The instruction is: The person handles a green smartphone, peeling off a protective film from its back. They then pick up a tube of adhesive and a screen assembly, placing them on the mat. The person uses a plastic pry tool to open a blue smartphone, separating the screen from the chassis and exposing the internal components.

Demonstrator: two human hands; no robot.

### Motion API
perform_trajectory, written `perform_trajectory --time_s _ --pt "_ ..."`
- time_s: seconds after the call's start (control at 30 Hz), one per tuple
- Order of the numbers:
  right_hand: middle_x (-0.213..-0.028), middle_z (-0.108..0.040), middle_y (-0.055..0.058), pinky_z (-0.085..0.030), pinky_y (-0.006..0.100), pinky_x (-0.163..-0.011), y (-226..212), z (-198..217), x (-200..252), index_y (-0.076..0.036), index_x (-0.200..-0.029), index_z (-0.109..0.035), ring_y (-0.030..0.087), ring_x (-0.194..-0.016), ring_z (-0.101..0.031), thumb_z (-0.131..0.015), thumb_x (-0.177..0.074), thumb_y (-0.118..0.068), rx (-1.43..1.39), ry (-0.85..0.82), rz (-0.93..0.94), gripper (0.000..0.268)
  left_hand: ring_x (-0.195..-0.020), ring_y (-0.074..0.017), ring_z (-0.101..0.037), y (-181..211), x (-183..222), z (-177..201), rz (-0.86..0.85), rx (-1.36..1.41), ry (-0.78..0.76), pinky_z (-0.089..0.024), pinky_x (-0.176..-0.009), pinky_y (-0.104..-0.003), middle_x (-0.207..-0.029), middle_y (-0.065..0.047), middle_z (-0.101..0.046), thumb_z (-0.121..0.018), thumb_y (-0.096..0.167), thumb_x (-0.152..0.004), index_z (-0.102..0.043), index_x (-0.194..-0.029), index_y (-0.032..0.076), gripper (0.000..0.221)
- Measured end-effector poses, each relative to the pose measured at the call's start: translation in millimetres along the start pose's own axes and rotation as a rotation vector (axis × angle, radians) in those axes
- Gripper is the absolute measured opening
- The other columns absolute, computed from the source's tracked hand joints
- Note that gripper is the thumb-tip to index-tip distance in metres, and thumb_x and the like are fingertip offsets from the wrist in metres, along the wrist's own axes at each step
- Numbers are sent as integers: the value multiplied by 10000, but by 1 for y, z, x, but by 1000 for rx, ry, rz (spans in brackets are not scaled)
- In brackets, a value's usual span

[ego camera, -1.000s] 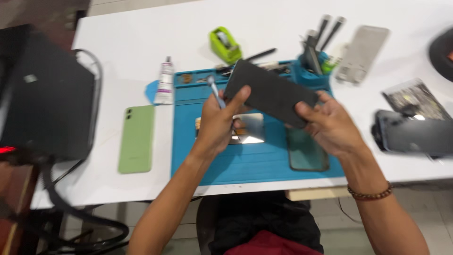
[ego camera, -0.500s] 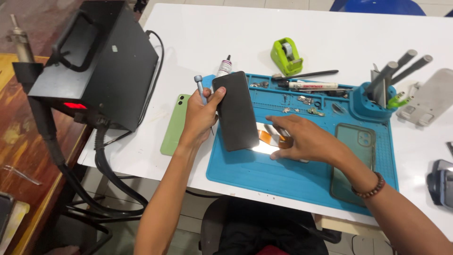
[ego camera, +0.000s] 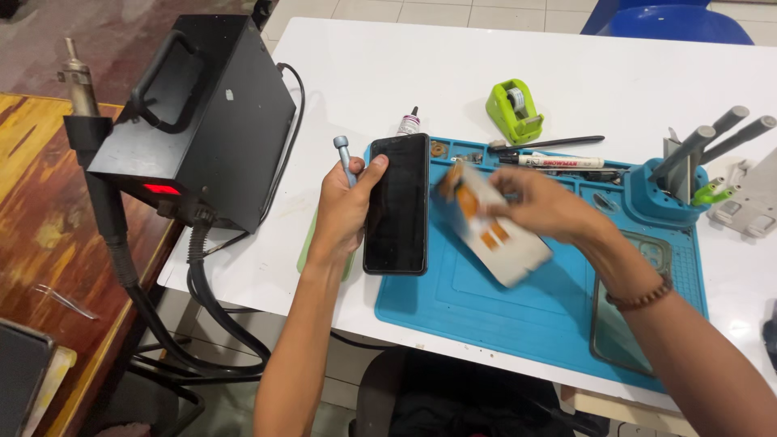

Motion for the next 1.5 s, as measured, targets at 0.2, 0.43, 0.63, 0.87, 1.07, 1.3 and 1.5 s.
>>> perform_trajectory --time_s 0.2,0.43,0.63,0.87,1.07,1.3,1.5 --pt "-1078 -701 164 -611 304 -772 -4 5 -79 45 -1183 -595 206 -953 -717 -825 -819 -131 -276 351 16 465 -511 -63 -592 7 6 10 -18 -102 51 -477 -392 -181 -685 -14 -588 -676 174 -960 -439 -859 168 257" --pt "-874 -709 152 -559 296 -651 11 -16 -113 97 -1170 -597 187 -794 -688 -803 -873 -117 -342 323 -23 421 -585 -29 -583 26 11 40 -84 -58 72 -511 -488 -164 -731 14 -564 -695 127 -1006 -439 -873 143 289" --pt "-898 -712 124 -626 297 -683 12 -34 -119 103 -1131 -620 168 -789 -715 -702 -936 -105 -441 217 -16 297 -567 -43 -603 33 6 47 -64 -57 85 -522 -469 -178 -714 -2 -587 -676 119 -994 -437 -857 139 276" --pt "-888 -725 121 -666 348 -727 12 -76 -79 91 -1097 -603 202 -800 -746 -724 -889 -89 -539 75 -50 302 -461 -38 -560 42 -6 33 -84 -128 79 -413 -329 -168 -664 -9 -574 -692 172 -976 -427 -874 138 286" --pt "-853 -682 159 -658 374 -673 1 -116 -50 88 -1085 -552 285 -781 -732 -730 -865 -12 -529 -40 -52 300 -480 -49 -573 41 -20 16 -74 -120 50 -447 -352 -181 -677 -13 -575 -696 168 -974 -429 -888 131 283" --pt "-961 -724 104 -634 318 -643 -29 -112 -46 40 -1153 -599 199 -826 -750 -811 -779 -12 -292 132 189 434 -528 -68 -618 28 -27 5 -56 -192 33 -513 -410 -197 -712 -33 -603 -707 181 -964 -453 -915 112 267" --pt "-928 -729 126 -629 321 -506 -35 -115 -47 19 -1163 -608 209 -706 -748 -735 -854 -81 -489 38 267 350 -530 -102 -642 18 -27 -2 -43 -277 62 -550 -445 -209 -682 -62 -604 -692 191 -933 -457 -888 120 250"
Point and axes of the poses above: each hand's wrist, its own x-axis away from the middle knuckle, its own z-axis out of the back of the hand, y = z × x, the point moved 9 cm from there along -x, towards the middle knuckle
